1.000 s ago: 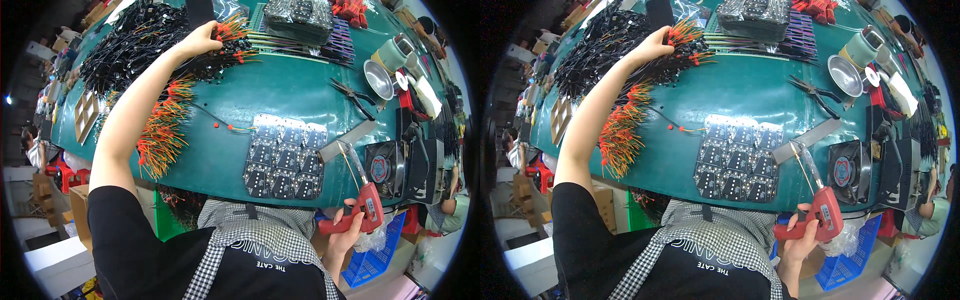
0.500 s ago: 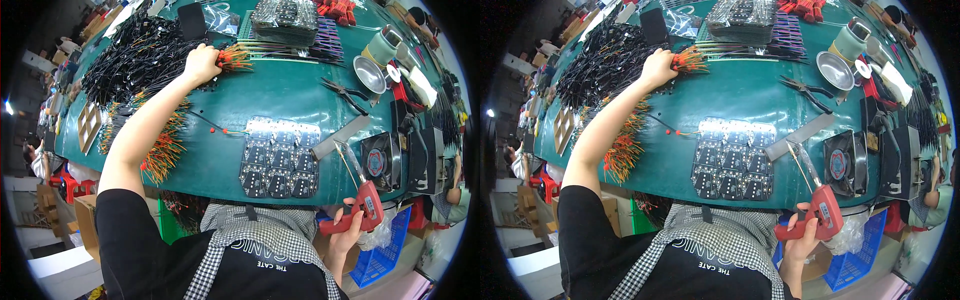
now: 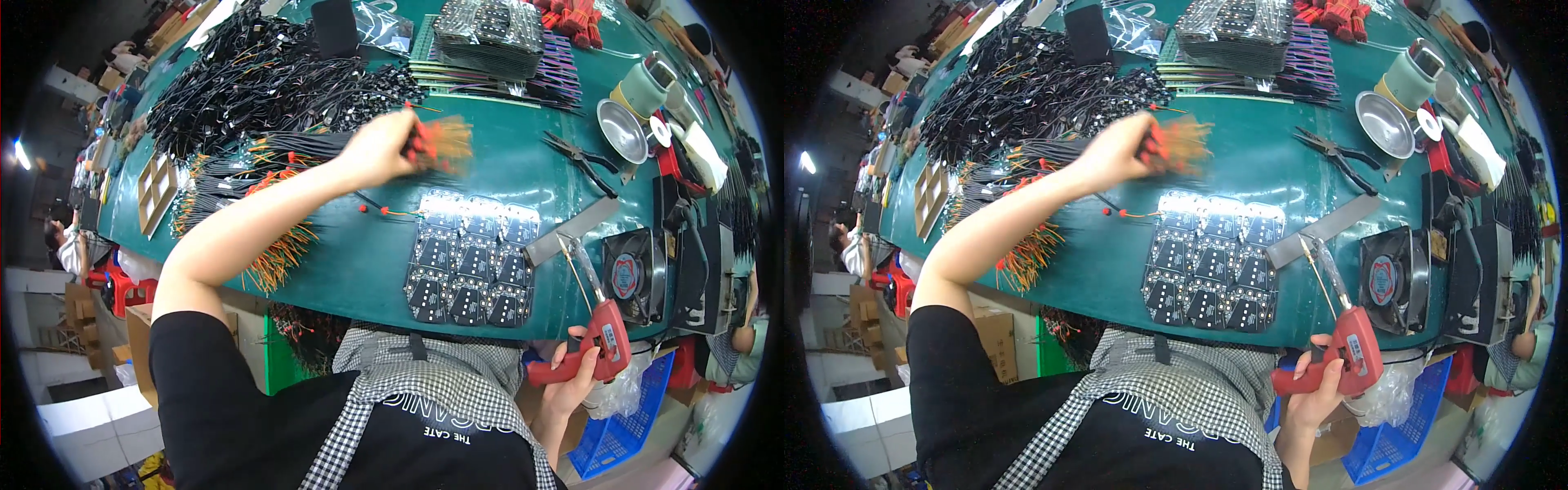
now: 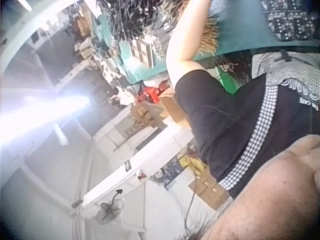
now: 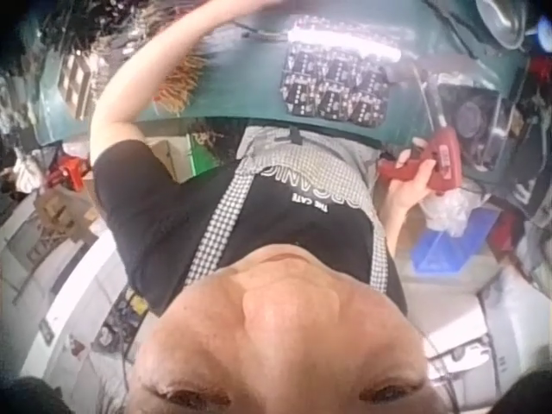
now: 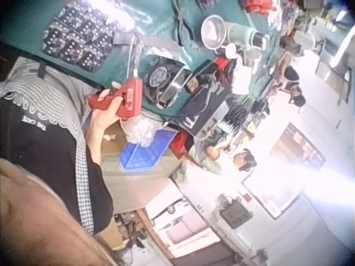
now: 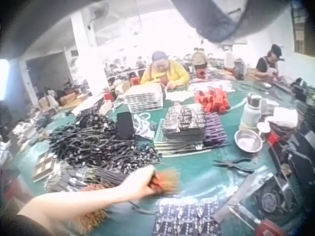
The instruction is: The person solders wires onto circuit boards using a soldering tool and places the assembled boards into a container.
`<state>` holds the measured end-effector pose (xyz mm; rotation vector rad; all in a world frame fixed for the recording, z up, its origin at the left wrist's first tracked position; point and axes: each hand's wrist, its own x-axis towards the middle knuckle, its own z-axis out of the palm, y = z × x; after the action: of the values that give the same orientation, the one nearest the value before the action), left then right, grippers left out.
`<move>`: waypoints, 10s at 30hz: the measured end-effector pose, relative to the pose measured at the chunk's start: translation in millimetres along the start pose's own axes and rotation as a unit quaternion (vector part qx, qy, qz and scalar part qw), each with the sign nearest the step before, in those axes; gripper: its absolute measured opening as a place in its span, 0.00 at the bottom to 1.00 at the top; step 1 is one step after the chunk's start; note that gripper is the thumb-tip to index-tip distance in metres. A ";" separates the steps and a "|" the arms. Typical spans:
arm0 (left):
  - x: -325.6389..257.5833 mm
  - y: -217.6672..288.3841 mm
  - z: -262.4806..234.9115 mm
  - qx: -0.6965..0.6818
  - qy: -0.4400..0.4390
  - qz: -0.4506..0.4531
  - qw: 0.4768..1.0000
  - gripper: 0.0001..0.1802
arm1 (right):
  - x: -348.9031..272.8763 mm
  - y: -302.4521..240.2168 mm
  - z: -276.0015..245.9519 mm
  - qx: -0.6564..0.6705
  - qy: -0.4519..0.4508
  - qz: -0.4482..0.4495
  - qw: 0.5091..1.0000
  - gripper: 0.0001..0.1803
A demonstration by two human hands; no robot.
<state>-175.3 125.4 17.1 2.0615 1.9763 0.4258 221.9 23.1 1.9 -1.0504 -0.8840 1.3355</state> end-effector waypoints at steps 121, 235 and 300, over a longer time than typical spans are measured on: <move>-48.6 83.6 60.9 -0.113 0.094 0.055 0.988 0.07 | -6.9 14.2 31.9 -0.094 -0.131 0.208 0.965 0.41; -29.6 104.4 73.9 0.036 0.136 0.331 0.933 0.14 | -6.7 6.6 8.3 -0.140 -0.090 0.131 0.977 0.43; -124.9 65.6 51.3 -0.203 0.092 -0.051 0.973 0.06 | -48.2 41.8 14.1 -0.217 -0.256 0.088 0.938 0.42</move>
<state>-99.7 -1.4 -9.9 1.7091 1.8849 0.9413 192.1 -25.9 -29.6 -1.1520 -1.5577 1.6439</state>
